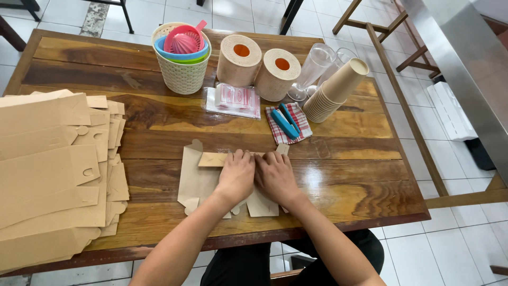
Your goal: The person picks up flat cardboard box templates from a stack, folds the sides and flaps by hand, and presses the creases to form the food boxes.
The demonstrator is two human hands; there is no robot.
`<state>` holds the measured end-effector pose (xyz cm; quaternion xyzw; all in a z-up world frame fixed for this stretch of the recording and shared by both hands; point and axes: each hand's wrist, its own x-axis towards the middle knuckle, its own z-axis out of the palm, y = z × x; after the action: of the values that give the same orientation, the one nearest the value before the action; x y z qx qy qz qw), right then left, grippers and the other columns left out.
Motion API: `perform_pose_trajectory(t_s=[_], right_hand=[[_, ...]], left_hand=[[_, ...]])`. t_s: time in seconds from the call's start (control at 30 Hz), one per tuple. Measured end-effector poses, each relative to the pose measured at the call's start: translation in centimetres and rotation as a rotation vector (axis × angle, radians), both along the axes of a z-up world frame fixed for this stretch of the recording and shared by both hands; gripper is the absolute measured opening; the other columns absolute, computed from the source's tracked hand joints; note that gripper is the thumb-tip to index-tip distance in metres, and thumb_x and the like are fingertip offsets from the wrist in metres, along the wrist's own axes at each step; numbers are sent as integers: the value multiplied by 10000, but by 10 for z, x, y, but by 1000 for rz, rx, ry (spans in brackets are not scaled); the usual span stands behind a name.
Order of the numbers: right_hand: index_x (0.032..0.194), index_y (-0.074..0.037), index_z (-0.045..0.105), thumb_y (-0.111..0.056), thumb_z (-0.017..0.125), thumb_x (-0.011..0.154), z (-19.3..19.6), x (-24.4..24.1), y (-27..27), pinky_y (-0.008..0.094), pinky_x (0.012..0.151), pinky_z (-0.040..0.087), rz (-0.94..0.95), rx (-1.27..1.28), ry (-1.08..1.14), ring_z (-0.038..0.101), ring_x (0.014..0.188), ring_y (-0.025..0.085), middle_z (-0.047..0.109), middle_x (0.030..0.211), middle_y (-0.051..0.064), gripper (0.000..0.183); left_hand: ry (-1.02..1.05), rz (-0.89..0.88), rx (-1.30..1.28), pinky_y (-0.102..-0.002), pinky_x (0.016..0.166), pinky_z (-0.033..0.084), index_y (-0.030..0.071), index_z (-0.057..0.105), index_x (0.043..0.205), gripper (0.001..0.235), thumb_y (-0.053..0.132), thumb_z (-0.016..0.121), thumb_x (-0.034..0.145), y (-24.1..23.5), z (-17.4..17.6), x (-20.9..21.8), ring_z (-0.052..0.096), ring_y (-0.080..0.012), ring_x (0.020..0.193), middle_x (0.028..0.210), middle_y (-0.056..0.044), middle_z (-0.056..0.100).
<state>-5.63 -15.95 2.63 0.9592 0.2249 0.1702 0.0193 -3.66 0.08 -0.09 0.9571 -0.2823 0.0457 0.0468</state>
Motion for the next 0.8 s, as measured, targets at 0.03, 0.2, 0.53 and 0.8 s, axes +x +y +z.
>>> perform_pose_trajectory(t_s=[0.03,0.2,0.53,0.8], right_hand=[[1276,-145,720,-371,594,958,-9,3,-4,420,887,462,-1,2,-2,625,1008,277,639,1000,62,410],[1369,-34,643,-282,552,943,-25,8,-10,431,1072,460,116,25,54,636,1188,335,646,1283,157,502],[1501,-128,584,-407,558,1018,-8,-15,-9,549,1201,379,-41,136,173,598,1347,309,567,1509,88,559],[1522,-109,545,-374,511,1035,-20,-14,-9,546,1235,320,-54,90,179,508,1454,308,534,1533,111,555]], left_hand=[[-2,-1,2,-436,911,427,46,658,1337,458,180,538,916,-3,7,-4,520,-298,1168,1304,-133,629],[-133,48,26,-509,1080,386,-54,646,1359,498,147,471,937,-22,-21,-5,539,-408,1303,1347,-248,641],[-77,43,-31,-506,1054,511,-54,641,1347,564,209,539,858,-23,-38,5,576,-423,1302,1326,-243,619],[-113,30,-10,-497,1017,511,-53,622,1361,571,186,510,854,-20,-21,1,610,-439,1237,1286,-257,638]])
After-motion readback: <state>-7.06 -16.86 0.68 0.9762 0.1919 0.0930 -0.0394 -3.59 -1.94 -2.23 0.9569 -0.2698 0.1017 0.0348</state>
